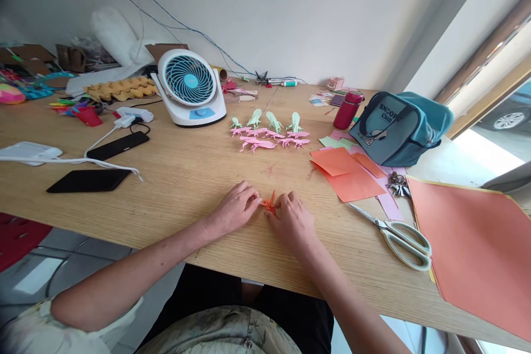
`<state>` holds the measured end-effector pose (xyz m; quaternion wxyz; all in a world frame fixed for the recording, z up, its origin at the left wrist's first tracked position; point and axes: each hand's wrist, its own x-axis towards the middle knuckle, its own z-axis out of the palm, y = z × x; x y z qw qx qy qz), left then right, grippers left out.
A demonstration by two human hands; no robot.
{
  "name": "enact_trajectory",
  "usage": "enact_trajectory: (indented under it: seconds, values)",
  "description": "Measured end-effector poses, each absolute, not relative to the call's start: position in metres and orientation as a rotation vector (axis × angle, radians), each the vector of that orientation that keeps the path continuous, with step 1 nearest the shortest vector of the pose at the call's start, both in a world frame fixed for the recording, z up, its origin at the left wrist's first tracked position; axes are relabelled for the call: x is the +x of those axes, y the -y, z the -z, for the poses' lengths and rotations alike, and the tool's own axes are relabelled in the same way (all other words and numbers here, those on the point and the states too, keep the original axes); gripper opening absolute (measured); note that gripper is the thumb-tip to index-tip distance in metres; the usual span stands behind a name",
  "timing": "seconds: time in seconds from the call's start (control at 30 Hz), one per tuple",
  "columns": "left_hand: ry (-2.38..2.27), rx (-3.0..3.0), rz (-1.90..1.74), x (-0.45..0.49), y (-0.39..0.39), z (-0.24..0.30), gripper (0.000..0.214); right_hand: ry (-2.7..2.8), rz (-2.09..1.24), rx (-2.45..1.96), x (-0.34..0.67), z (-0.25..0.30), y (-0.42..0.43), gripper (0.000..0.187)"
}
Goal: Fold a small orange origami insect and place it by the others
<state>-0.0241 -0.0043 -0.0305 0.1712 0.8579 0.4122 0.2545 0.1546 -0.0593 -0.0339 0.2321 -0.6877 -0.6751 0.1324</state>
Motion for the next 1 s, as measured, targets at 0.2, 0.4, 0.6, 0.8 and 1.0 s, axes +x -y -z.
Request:
enact_trajectory:
  seconds: [0.2,0.4,0.6,0.8,1.0]
  values:
    - [-1.194,2.303,-0.711,-0.016,-0.001,0.032,0.014,1.737,-0.531,-1.787,0.154,0.035,0.059,0.014]
    - [-1.068,2.105,-0.827,-0.012,-0.010,0.017,0.011,1.476,-0.792,-1.587,0.164,0.037,0.054,0.030]
    - [-0.934,1.910,-0.890,0.001,-0.015,0.002,0.014,1.304,-0.972,-1.357,0.171,0.029,0.049,0.048]
    - [-0.755,1.391,-0.818,0.013,-0.016,-0.004,0.026,1.153,-1.085,-1.235,0.166,0.024,0.050,0.045]
    - [-0.746,1.299,-0.811,0.012,-0.023,0.002,0.032,1.125,-1.148,-1.207,0.163,0.020,0.052,0.037]
